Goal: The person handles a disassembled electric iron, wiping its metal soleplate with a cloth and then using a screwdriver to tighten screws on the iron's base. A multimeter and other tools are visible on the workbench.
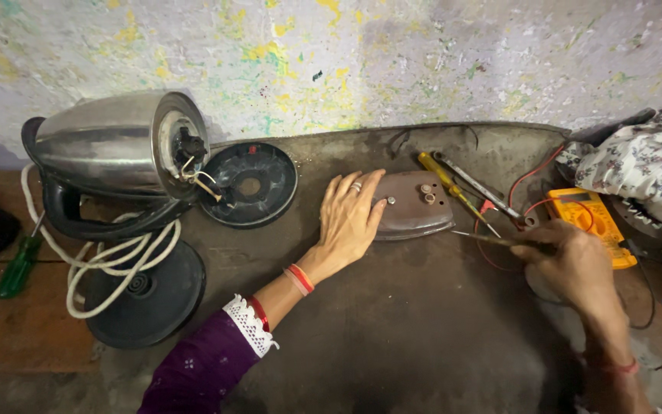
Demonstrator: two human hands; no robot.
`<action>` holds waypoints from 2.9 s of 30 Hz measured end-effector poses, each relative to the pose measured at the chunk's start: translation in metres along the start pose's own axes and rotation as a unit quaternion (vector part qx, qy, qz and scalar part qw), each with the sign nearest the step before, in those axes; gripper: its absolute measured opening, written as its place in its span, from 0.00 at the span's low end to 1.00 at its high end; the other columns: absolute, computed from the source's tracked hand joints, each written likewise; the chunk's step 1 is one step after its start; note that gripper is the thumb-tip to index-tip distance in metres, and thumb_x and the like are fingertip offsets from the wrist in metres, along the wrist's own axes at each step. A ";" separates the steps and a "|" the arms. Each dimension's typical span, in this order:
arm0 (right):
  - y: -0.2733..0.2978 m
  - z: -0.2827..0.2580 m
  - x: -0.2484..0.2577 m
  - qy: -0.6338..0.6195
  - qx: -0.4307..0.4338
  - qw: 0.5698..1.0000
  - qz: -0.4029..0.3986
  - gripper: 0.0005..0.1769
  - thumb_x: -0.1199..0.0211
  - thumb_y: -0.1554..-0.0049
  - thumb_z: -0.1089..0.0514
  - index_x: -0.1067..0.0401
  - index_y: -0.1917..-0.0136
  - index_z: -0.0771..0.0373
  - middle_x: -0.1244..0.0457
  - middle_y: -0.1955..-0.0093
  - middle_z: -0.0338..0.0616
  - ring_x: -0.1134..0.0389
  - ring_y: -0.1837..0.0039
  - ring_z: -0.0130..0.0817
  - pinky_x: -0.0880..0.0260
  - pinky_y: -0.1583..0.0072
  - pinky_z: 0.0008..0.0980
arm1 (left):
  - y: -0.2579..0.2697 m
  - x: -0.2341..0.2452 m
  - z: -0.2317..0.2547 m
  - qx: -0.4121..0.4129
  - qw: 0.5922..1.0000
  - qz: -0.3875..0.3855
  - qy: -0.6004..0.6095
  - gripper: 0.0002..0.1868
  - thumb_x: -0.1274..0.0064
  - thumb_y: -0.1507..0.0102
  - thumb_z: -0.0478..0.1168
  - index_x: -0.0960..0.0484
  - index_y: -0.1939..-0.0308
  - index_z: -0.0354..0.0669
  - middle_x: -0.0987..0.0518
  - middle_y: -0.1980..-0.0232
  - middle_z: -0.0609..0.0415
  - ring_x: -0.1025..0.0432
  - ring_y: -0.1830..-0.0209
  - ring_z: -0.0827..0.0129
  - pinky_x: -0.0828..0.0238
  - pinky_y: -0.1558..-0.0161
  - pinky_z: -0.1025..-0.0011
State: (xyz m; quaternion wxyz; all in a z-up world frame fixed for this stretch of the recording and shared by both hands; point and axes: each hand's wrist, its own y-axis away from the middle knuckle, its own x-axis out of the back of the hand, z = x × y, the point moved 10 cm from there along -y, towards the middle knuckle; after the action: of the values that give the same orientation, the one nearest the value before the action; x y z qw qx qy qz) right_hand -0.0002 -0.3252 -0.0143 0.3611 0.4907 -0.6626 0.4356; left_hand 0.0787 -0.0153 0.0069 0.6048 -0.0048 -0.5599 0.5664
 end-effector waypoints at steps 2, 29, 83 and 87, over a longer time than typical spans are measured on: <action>0.000 -0.007 0.006 -0.070 0.057 0.996 0.008 0.18 0.26 0.53 0.50 0.19 0.50 0.57 0.28 0.51 0.43 0.26 0.52 0.42 0.27 0.49 0.40 | 0.000 0.000 0.000 -0.001 1.000 -0.004 -0.003 0.25 0.48 0.33 0.42 0.28 0.33 0.37 0.21 0.41 0.40 0.33 0.34 0.45 0.44 0.31 0.46; -0.129 -0.087 0.029 -0.555 0.086 0.823 0.085 0.18 0.33 0.38 0.67 0.33 0.37 0.71 0.32 0.48 0.48 0.26 0.51 0.36 0.21 0.49 0.36 | -0.030 -0.005 0.002 -0.012 0.997 0.016 0.068 0.18 0.44 0.37 0.40 0.20 0.44 0.40 0.19 0.42 0.45 0.30 0.35 0.51 0.45 0.29 0.48; -0.102 -0.119 0.021 -0.470 0.201 0.853 0.108 0.22 0.42 0.33 0.69 0.33 0.26 0.68 0.31 0.37 0.48 0.28 0.38 0.32 0.25 0.38 0.30 | -0.064 -0.098 -0.016 0.124 0.925 -0.071 0.351 0.14 0.38 0.40 0.35 0.13 0.51 0.39 0.12 0.55 0.48 0.16 0.56 0.70 0.22 0.53 0.72; -0.109 -0.112 0.011 -0.520 0.171 0.831 0.093 0.23 0.37 0.38 0.69 0.34 0.30 0.69 0.32 0.40 0.49 0.28 0.38 0.34 0.24 0.37 0.32 | -0.065 -0.094 -0.015 0.122 0.923 -0.067 0.359 0.13 0.37 0.41 0.34 0.13 0.51 0.39 0.12 0.55 0.48 0.17 0.55 0.70 0.22 0.52 0.72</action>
State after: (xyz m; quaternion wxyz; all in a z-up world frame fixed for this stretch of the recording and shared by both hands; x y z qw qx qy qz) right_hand 0.1081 -0.2396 0.0604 -0.1690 0.6351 -0.7097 0.2539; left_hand 0.1579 -0.0942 -0.0206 0.7975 -0.0965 -0.2304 0.5491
